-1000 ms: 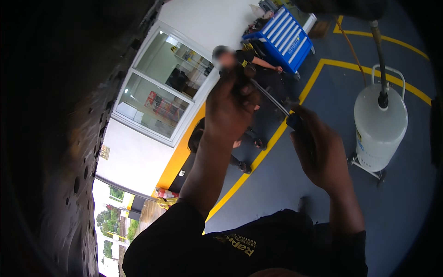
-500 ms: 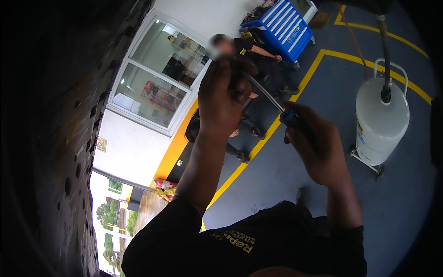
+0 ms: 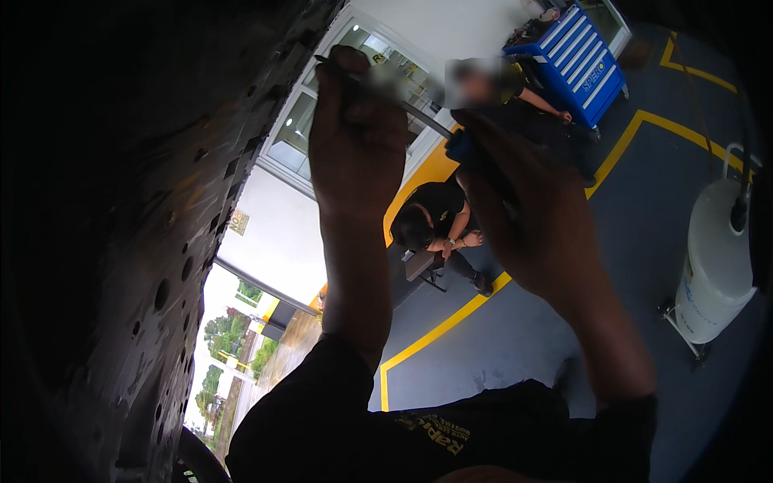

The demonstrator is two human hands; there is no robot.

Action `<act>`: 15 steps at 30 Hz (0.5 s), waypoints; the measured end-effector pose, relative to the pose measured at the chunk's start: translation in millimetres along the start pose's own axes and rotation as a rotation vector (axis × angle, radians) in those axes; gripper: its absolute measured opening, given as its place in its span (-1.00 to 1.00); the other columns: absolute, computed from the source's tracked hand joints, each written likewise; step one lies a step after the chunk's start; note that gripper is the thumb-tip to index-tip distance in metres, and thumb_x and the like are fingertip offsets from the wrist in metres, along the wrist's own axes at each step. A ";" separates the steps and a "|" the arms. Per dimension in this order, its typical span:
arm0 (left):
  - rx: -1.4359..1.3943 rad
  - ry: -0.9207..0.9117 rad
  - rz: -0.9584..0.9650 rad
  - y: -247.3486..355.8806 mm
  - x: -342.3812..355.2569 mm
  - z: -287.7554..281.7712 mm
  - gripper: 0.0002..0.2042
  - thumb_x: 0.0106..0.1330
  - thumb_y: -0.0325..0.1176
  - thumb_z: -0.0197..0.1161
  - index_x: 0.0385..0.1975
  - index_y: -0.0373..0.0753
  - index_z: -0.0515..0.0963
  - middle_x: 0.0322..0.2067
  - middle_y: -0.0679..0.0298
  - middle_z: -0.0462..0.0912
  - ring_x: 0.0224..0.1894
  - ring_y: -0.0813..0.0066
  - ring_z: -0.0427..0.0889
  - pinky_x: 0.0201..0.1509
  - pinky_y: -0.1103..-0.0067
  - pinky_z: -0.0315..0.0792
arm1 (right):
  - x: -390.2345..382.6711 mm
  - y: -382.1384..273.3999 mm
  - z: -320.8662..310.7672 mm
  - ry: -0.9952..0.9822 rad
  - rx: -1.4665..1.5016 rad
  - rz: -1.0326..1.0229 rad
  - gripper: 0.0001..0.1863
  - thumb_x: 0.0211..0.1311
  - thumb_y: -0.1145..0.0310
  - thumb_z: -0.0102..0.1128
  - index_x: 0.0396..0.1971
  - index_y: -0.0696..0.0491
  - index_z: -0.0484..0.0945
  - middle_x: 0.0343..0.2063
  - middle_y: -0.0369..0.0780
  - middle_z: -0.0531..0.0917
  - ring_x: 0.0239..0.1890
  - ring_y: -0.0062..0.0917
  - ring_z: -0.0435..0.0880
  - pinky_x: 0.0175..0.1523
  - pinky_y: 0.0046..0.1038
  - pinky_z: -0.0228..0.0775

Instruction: The person works under a raised vehicle, using a screwdriver to loosen and remove fasteners from the undercarriage. They reposition a drain pan and continue removing fasteners from different areas of the vehicle's underside.

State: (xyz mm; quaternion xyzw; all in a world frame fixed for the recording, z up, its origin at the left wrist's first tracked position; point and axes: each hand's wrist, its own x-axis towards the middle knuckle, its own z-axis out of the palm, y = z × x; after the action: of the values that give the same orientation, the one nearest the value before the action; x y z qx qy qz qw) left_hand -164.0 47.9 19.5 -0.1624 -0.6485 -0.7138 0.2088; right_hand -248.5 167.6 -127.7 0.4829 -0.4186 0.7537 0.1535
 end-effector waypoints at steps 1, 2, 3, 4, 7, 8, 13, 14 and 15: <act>-0.010 -0.012 0.024 5.0 2.0 2.4 -0.72 0.55 -0.16 -0.09 -0.01 -0.18 0.47 -0.18 0.42 0.60 -0.41 0.78 0.40 -0.39 0.74 0.34 | 5.4 -0.5 5.8 0.016 0.030 -0.018 -0.55 0.26 0.48 0.18 0.16 0.18 0.44 -0.22 -0.01 0.68 -0.23 -0.29 0.75 -0.21 -0.42 0.58; -0.020 -0.024 0.049 9.2 4.3 4.6 -0.71 0.55 -0.16 -0.10 0.00 -0.17 0.48 -0.18 0.42 0.59 -0.41 0.78 0.40 -0.38 0.75 0.34 | 10.4 -1.4 11.2 0.033 0.061 -0.037 -0.55 0.27 0.48 0.18 0.16 0.19 0.44 -0.23 -0.01 0.68 -0.23 -0.30 0.75 -0.21 -0.43 0.59; -0.026 -0.027 0.075 14.7 2.8 6.1 -0.70 0.55 -0.15 -0.11 0.00 -0.17 0.48 -0.18 0.43 0.59 -0.41 0.78 0.39 -0.37 0.75 0.35 | 13.9 -3.4 16.7 0.043 0.100 -0.052 -0.56 0.27 0.48 0.17 0.16 0.19 0.44 -0.24 -0.02 0.68 -0.23 -0.31 0.75 -0.21 -0.43 0.59; -0.010 -0.030 0.079 20.4 2.0 6.2 -0.70 0.56 -0.14 -0.12 0.00 -0.16 0.48 -0.17 0.43 0.59 -0.41 0.77 0.39 -0.35 0.75 0.36 | 17.9 -4.1 22.0 0.049 0.120 -0.075 -0.56 0.27 0.48 0.17 0.16 0.19 0.44 -0.24 -0.02 0.68 -0.25 -0.32 0.75 -0.21 -0.43 0.59; 0.013 -0.090 0.058 37.0 4.2 1.3 -0.69 0.56 -0.13 -0.14 0.00 -0.15 0.47 -0.15 0.42 0.59 -0.41 0.76 0.37 -0.32 0.76 0.37 | 26.3 -1.6 34.4 0.074 0.175 -0.134 -0.56 0.27 0.48 0.17 0.15 0.19 0.45 -0.27 -0.04 0.68 -0.29 -0.37 0.75 -0.23 -0.45 0.58; 0.011 -0.137 0.030 42.4 6.7 -3.1 -0.69 0.57 -0.14 -0.15 0.00 -0.15 0.47 -0.14 0.41 0.58 -0.41 0.76 0.37 -0.32 0.77 0.37 | 27.7 -0.1 37.6 0.083 0.195 -0.146 -0.56 0.27 0.48 0.17 0.15 0.18 0.45 -0.28 -0.04 0.68 -0.31 -0.39 0.75 -0.24 -0.46 0.57; 0.066 -0.193 0.025 46.0 8.7 -1.9 -0.71 0.57 -0.17 -0.17 0.01 -0.16 0.45 -0.11 0.38 0.58 -0.40 0.75 0.38 -0.33 0.75 0.36 | 28.3 -1.7 43.8 0.056 0.370 -0.060 -0.56 0.27 0.49 0.15 0.16 0.16 0.46 -0.31 -0.07 0.68 -0.34 -0.49 0.72 -0.27 -0.52 0.53; 0.080 -0.207 0.029 47.0 8.5 -1.7 -0.71 0.57 -0.17 -0.17 0.01 -0.16 0.45 -0.11 0.38 0.57 -0.39 0.76 0.38 -0.34 0.75 0.36 | 27.4 -3.4 43.9 0.060 0.379 -0.060 -0.56 0.27 0.50 0.15 0.16 0.16 0.46 -0.31 -0.07 0.68 -0.34 -0.51 0.72 -0.27 -0.53 0.53; 0.094 -0.215 0.031 48.2 7.1 -2.0 -0.71 0.57 -0.17 -0.17 0.02 -0.16 0.45 -0.10 0.38 0.57 -0.39 0.76 0.39 -0.34 0.74 0.36 | 26.3 -4.6 44.8 0.063 0.391 -0.057 -0.56 0.26 0.50 0.15 0.16 0.16 0.46 -0.32 -0.08 0.68 -0.33 -0.52 0.72 -0.27 -0.54 0.52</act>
State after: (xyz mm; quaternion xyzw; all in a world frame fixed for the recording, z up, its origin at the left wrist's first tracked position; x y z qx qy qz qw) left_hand -145.6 41.8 64.2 -0.2379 -0.6975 -0.6576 0.1564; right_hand -231.4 130.9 -94.8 0.4915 -0.2453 0.8306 0.0910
